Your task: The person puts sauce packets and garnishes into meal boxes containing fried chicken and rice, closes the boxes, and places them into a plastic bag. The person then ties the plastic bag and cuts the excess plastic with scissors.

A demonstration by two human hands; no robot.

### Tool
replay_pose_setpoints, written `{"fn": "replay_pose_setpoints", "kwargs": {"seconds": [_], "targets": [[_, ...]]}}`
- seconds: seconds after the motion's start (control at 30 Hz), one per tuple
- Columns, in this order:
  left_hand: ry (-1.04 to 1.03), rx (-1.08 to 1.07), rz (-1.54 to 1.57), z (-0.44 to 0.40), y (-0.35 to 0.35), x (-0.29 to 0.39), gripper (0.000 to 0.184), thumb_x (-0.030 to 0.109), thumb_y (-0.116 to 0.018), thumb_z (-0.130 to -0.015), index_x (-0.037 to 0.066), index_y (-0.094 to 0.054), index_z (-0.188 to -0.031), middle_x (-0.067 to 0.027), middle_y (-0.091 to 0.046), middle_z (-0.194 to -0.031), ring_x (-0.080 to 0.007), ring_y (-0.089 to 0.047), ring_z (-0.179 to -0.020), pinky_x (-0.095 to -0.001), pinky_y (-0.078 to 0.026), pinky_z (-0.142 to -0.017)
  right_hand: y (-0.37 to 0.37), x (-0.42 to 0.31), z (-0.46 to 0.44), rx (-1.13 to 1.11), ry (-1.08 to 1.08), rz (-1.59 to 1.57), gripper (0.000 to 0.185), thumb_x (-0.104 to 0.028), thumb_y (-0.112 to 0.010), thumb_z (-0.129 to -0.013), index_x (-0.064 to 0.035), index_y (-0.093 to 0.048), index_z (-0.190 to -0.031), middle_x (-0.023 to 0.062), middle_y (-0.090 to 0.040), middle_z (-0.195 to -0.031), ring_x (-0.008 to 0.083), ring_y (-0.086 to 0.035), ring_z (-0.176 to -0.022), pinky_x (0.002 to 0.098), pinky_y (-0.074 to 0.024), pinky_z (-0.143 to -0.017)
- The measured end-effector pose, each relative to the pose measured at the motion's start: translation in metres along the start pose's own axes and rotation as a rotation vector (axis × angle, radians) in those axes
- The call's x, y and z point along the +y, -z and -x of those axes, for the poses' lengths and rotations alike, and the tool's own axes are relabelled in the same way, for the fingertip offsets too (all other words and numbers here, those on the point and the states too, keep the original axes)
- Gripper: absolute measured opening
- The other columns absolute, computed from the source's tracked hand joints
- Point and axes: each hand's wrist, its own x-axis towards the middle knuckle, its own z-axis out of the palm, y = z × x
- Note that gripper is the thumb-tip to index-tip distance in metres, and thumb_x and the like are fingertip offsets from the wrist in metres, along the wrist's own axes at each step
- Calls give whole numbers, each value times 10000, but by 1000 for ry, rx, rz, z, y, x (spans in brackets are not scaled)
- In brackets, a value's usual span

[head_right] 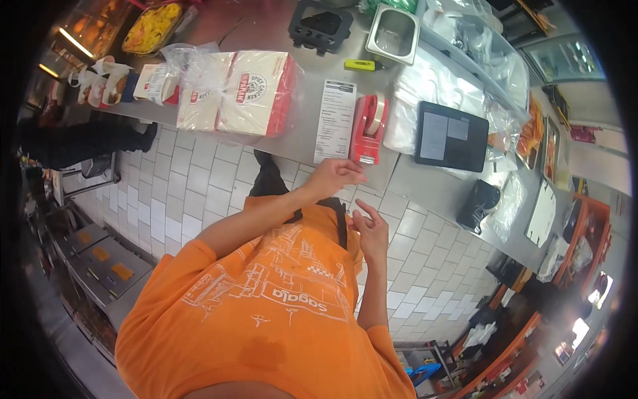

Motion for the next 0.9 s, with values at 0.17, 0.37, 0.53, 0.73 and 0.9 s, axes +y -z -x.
{"fn": "replay_pose_setpoints", "kwargs": {"seconds": [0.17, 0.37, 0.53, 0.73, 0.9], "targets": [[-262, -30, -490, 34, 13, 41, 306, 271, -713, -885, 36, -695, -1081, -88, -733, -925, -189, -687, -881, -317, -524, -790, 3, 13, -13, 17, 11, 39, 257, -195, -661, -979, 8, -688, -1134, 52, -716, -837, 96, -647, -748, 239, -532, -731], [34, -268, -765, 33, 14, 51, 351, 306, -685, -903, 20, -687, -1105, -117, -734, -994, -238, -696, -916, -348, -535, -816, 2, 24, -25, -46, 6, 91, 240, -216, -632, -1001, -4, -691, -1097, 46, -703, -879, 104, -654, -787, 251, -549, -746], [-55, -257, -627, 54, 44, 39, 389, 301, -678, -916, 9, -665, -1173, -123, -735, -1049, -234, -694, -952, -357, -535, -834, 3, 26, -28, -33, 26, 76, 237, -222, -652, -987, -13, -692, -1091, 55, -713, -917, 107, -659, -835, 252, -549, -743], [-41, -46, -575, 93, 91, 58, 304, 229, -646, -952, 21, -666, -1173, -82, -733, -1053, -184, -671, -936, -339, -518, -834, 10, 26, -32, -36, -46, 167, 227, -189, -658, -972, 0, -697, -1092, 86, -735, -880, 141, -683, -802, 283, -545, -746], [-565, 313, -1123, 102, 133, 137, 287, 252, -665, -919, 120, -685, -1173, -84, -699, -1108, -238, -633, -1051, -385, -459, -918, 15, -85, 0, -166, 142, 1069, 229, -160, -676, -936, -14, -683, -1112, 127, -728, -866, 189, -691, -791, 321, -536, -753]]}}
